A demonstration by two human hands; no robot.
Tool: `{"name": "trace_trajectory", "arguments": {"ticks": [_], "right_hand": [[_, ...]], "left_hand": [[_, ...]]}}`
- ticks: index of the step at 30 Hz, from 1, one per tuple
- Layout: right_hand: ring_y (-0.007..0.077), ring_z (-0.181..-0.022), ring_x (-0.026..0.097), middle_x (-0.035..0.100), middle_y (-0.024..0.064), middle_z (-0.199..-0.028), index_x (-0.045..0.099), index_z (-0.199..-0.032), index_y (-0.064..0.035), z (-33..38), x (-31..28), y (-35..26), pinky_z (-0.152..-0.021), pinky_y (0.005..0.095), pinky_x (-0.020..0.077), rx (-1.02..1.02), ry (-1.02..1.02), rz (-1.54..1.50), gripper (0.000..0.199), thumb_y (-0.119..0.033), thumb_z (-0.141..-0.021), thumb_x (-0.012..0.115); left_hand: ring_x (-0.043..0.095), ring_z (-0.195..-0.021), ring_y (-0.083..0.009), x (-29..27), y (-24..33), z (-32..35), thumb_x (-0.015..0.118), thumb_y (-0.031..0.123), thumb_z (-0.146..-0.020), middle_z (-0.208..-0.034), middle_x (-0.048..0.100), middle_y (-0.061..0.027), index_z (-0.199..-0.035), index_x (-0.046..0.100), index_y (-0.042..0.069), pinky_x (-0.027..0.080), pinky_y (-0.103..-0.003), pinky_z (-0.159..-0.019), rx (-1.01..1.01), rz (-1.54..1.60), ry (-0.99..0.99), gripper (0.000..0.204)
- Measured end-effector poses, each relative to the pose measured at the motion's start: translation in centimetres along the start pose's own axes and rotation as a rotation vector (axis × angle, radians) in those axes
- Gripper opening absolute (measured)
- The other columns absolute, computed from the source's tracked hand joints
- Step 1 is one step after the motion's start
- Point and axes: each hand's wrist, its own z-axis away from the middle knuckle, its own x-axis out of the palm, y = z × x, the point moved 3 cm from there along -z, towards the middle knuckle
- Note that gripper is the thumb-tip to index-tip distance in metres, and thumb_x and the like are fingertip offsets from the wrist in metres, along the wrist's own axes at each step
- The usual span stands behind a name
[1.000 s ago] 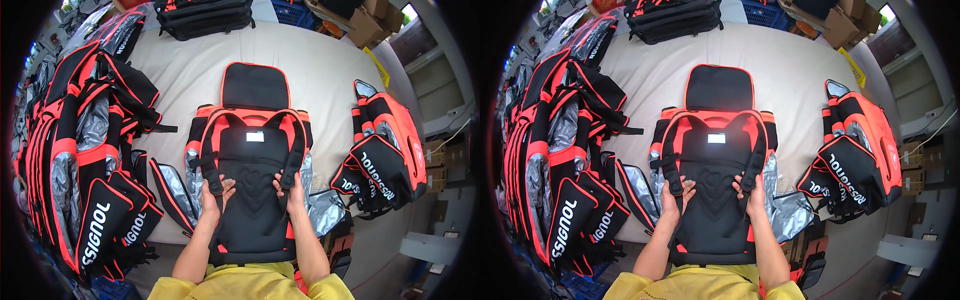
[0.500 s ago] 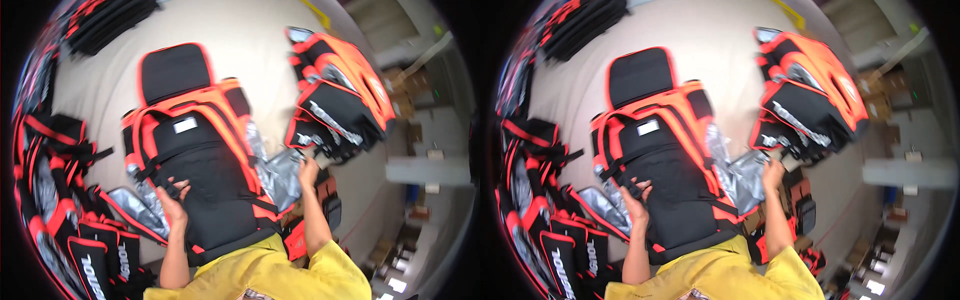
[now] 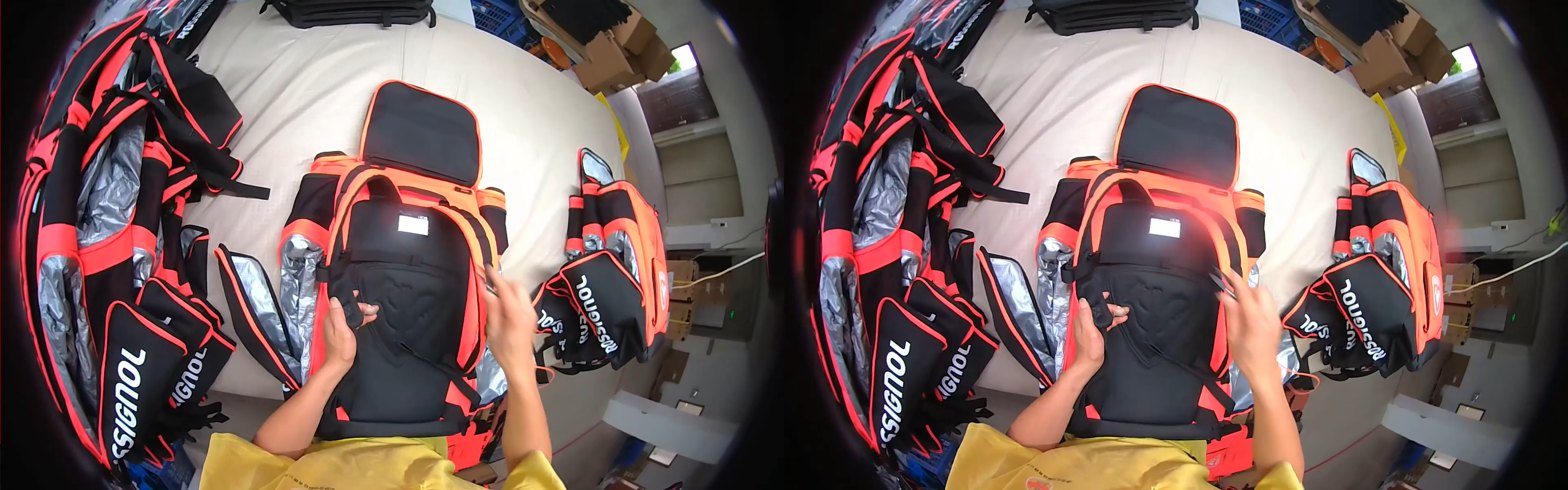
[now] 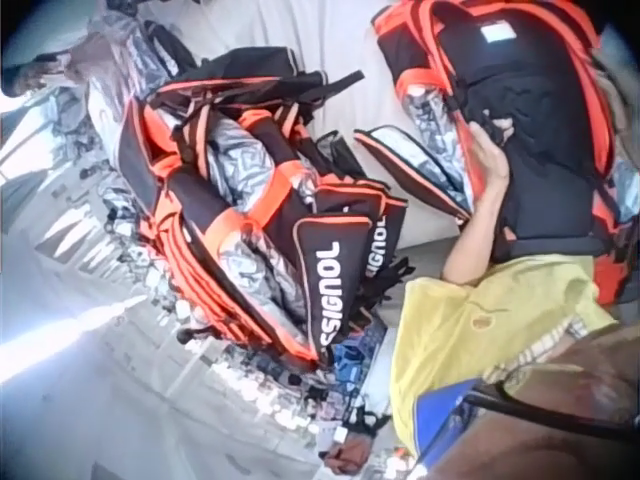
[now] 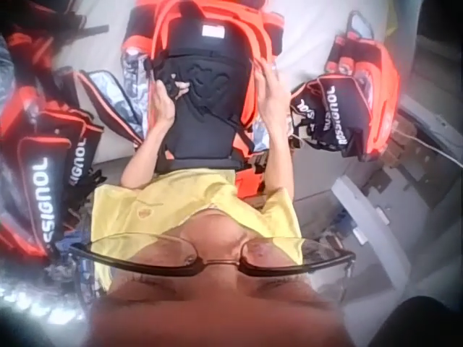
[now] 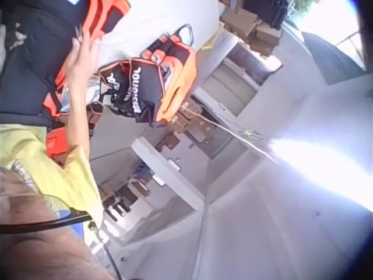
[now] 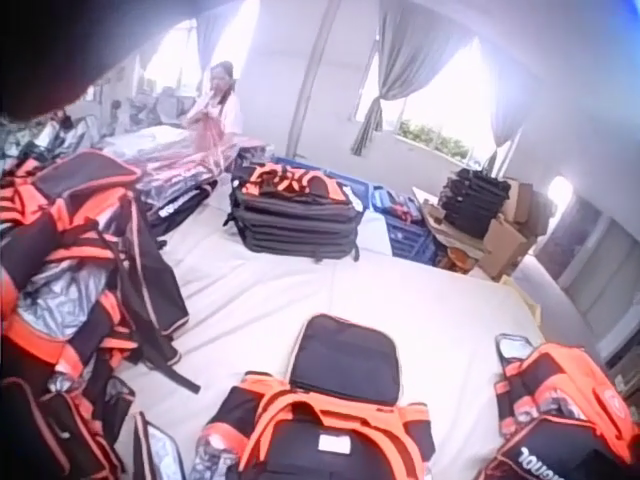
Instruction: Checking and packing ski backpacks at a workstation.
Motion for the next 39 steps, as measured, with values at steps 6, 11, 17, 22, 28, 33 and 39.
{"name": "trace_trajectory", "arguments": {"ticks": [6,11,17,22,28,33,39], "right_hand": [[0.0304,-0.099,0.066,0.066,0.0104,-0.098,0.072,-0.110,-0.0082,-12.3,12.8,4.8,-0.082,0.0419,0.0569,-0.425,-0.070,0.619,0.023,-0.020,-0.091,0.078],[0.0289,-0.100,0.069,0.068,0.0091,-0.100,0.071,-0.093,-0.0097,-14.3,14.8,4.9,-0.076,0.0416,0.0627,-0.443,-0.220,0.667,0.006,-0.012,-0.090,0.066],[0.0287,-0.098,0.069,0.069,0.0096,-0.099,0.074,-0.102,-0.0085,-14.8,15.4,4.8,-0.078,0.0404,0.0617,-0.408,-0.290,0.774,0.018,-0.026,-0.095,0.075],[0.0309,-0.100,0.071,0.073,0.0125,-0.098,0.075,-0.094,-0.0061,-15.2,15.7,4.9,-0.080,0.0423,0.0620,-0.368,-0.362,0.823,0.019,-0.024,-0.097,0.072],[0.0380,-0.093,0.072,0.073,0.0193,-0.093,0.075,-0.095,-0.0021,-16.0,14.1,5.9,-0.083,0.0476,0.0594,-0.314,-0.334,0.598,0.020,-0.021,-0.097,0.072],[0.0423,-0.095,0.072,0.074,0.0226,-0.100,0.076,-0.112,-0.0015,-13.3,7.8,3.4,-0.084,0.0481,0.0569,-0.108,-0.143,0.226,0.027,-0.025,-0.100,0.070],[0.0104,-0.080,0.056,0.063,0.0015,-0.097,0.065,-0.127,0.0035,0.5,1.1,14.8,-0.072,0.0261,0.0501,0.393,0.298,-0.143,0.031,-0.022,-0.111,0.062]], "left_hand": [[0.078,-0.097,-0.0299,0.6,-0.1,-0.3,0.017,0.049,-0.118,-0.103,0.077,-0.0181,-0.129,0.062,-0.011,0.058,-0.040,-0.100,-0.002,0.007,-0.048,0.077],[0.077,-0.100,-0.0299,-0.7,-0.6,-0.1,0.018,0.055,-0.117,-0.101,0.076,-0.0182,-0.142,0.051,-0.012,0.062,-0.041,-0.096,0.028,-0.036,-0.069,0.079],[0.077,-0.100,-0.0295,-0.8,-1.2,-0.2,0.017,0.054,-0.117,-0.102,0.076,-0.0181,-0.142,0.052,-0.012,0.061,-0.041,-0.097,0.019,-0.014,-0.072,0.079],[0.077,-0.100,-0.0297,-0.8,-1.0,-0.1,0.016,0.052,-0.117,-0.103,0.076,-0.0181,-0.142,0.052,-0.011,0.061,-0.041,-0.097,0.007,-0.030,-0.075,0.077],[0.078,-0.099,-0.0289,-0.3,-0.6,-0.5,0.021,0.048,-0.118,-0.105,0.077,-0.0168,-0.138,0.058,-0.010,0.056,-0.037,-0.099,-0.008,0.021,-0.072,0.072],[0.078,-0.099,-0.0289,-0.5,-0.6,-0.6,0.020,0.049,-0.118,-0.104,0.077,-0.0167,-0.139,0.056,-0.010,0.058,-0.039,-0.100,-0.028,0.103,-0.050,0.073],[0.078,-0.099,-0.0301,-0.9,-0.8,-0.5,0.021,0.047,-0.118,-0.105,0.077,-0.0193,-0.135,0.056,-0.012,0.060,-0.039,-0.099,0.007,0.078,-0.043,0.071]]}}
